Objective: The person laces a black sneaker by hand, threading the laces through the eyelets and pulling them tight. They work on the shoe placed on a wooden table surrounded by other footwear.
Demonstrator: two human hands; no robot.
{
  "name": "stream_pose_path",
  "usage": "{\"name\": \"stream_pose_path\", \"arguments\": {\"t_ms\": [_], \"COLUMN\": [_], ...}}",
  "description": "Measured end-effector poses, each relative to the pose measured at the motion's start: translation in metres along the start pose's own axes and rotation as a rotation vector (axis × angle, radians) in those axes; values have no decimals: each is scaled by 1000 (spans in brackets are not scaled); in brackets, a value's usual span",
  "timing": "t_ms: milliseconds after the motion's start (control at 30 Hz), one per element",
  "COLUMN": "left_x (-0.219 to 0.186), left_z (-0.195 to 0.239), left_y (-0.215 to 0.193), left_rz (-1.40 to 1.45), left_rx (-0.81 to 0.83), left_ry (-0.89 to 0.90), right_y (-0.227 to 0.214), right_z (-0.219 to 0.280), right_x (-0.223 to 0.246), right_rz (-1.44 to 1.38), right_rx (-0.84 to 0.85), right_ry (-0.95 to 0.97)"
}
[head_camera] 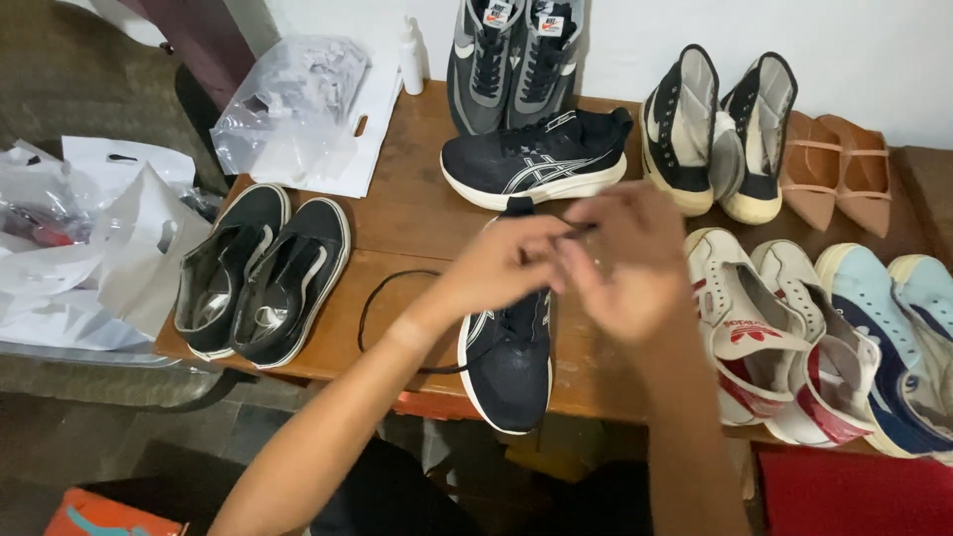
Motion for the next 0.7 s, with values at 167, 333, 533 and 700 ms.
{"name": "stream_pose_path", "arguments": {"t_ms": [167, 333, 533, 700], "left_x": [23, 112, 98, 64], "left_z": [18, 40, 63, 65], "left_y": [-61, -102, -97, -83], "left_rz": [442, 585, 359, -92], "left_rx": [-289, -490, -463, -576], "left_ry": [-308, -691, -797, -504], "right_y": [10, 68, 63, 43], "right_z": [24, 88, 79, 69], "right_x": [52, 47, 50, 47], "right_rz": [-80, -125, -255, -579], "right_rx": [10, 597, 577, 466], "right_ry": [-32, -111, -178, 50]}}
Point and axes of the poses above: each hand's wrist, its own z-axis away from the middle knuckle, its own y-axis out of the palm, x = y × z, the point moved 2 cm from there along -z, towards the middle knuckle, and after that the axes turned 1 degree about x, right-handed, at the moved point
